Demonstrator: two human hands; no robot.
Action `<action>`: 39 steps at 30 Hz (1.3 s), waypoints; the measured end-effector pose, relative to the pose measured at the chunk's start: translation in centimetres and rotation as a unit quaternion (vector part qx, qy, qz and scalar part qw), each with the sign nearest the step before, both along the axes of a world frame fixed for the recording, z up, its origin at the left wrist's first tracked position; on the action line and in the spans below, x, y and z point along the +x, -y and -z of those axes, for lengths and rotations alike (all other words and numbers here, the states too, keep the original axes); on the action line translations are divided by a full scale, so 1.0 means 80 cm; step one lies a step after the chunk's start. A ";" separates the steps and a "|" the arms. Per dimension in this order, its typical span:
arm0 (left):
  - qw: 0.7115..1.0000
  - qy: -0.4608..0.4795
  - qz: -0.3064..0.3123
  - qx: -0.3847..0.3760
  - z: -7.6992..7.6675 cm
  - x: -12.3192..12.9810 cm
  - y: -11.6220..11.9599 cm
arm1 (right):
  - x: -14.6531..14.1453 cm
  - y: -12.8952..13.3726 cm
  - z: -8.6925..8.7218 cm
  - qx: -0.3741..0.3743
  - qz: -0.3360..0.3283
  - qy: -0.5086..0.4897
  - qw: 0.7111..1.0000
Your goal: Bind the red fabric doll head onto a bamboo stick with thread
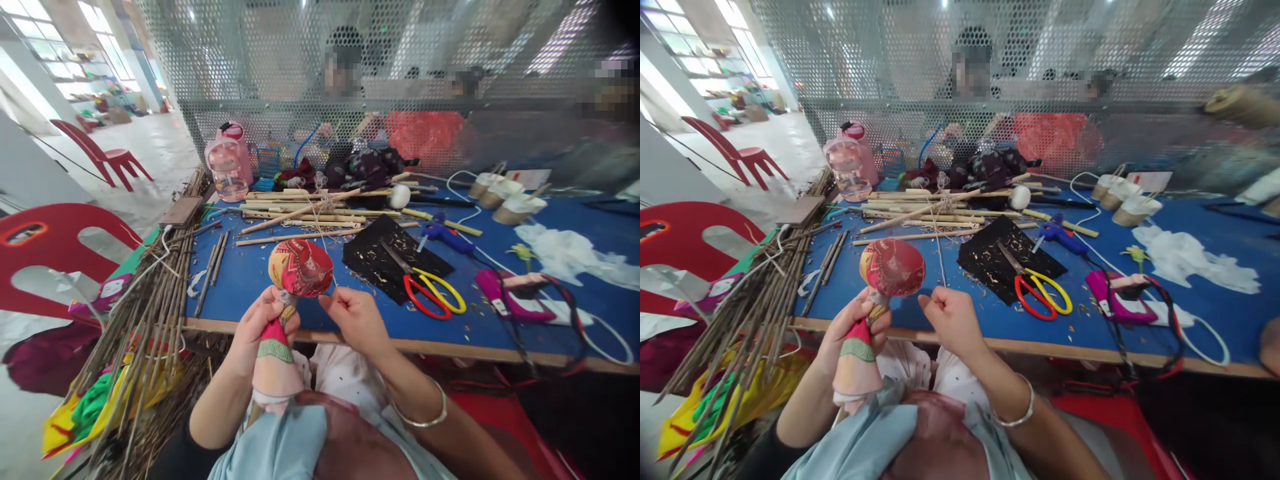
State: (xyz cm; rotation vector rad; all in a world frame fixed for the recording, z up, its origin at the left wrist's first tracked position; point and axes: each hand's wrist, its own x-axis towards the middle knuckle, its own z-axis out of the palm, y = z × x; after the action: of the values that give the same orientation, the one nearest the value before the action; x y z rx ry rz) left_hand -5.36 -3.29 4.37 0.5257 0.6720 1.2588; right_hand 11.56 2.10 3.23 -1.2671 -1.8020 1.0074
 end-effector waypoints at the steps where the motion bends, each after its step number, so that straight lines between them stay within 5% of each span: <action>1: 1.000 0.003 0.009 0.003 0.000 0.002 0.003 | 0.000 -0.008 -0.002 -0.041 -0.047 0.009 0.998; 4: 0.998 0.020 0.058 -0.009 0.007 0.023 0.010 | -0.003 -0.050 -0.023 -0.170 -0.207 0.056 0.962; 8: 0.993 0.016 0.098 -0.057 0.027 0.060 0.001 | -0.034 -0.106 -0.091 -0.227 -0.337 0.162 0.899; 11: 0.995 -0.010 0.045 -0.089 0.039 0.057 -0.016 | -0.054 -0.097 -0.152 0.011 -0.385 0.359 0.850; 14: 0.995 -0.027 -0.037 -0.086 0.037 0.022 -0.027 | -0.041 -0.050 -0.177 0.257 -0.245 0.322 0.878; 17: 0.995 -0.034 -0.082 -0.050 0.025 -0.013 -0.026 | -0.001 -0.013 -0.145 0.316 -0.136 0.201 0.917; 21: 0.996 -0.042 -0.077 -0.023 0.012 -0.022 -0.020 | 0.030 -0.008 -0.056 0.218 -0.002 0.102 0.971; 24: 0.998 -0.035 -0.046 -0.018 0.010 -0.011 -0.018 | 0.027 -0.012 -0.002 0.116 0.032 0.075 0.990; 27: 0.999 -0.021 -0.023 -0.023 0.014 -0.005 -0.015 | 0.021 -0.012 0.028 0.041 0.013 0.075 0.996; 30: 0.999 0.015 0.014 -0.046 0.020 -0.007 -0.014 | 0.020 -0.017 0.035 0.057 0.001 0.118 0.991; 34: 0.984 0.104 0.109 -0.099 0.026 -0.006 -0.029 | 0.016 -0.047 0.020 0.197 -0.008 0.244 0.949; 39: 0.973 0.138 0.117 -0.140 0.026 0.015 -0.069 | 0.006 -0.100 0.002 0.245 0.014 0.262 0.933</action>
State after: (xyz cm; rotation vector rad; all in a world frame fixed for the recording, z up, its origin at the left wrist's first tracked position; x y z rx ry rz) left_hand -4.19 2.20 2.31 0.1842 0.5248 0.9709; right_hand 12.04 10.07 3.06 -1.2996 -2.2368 0.1593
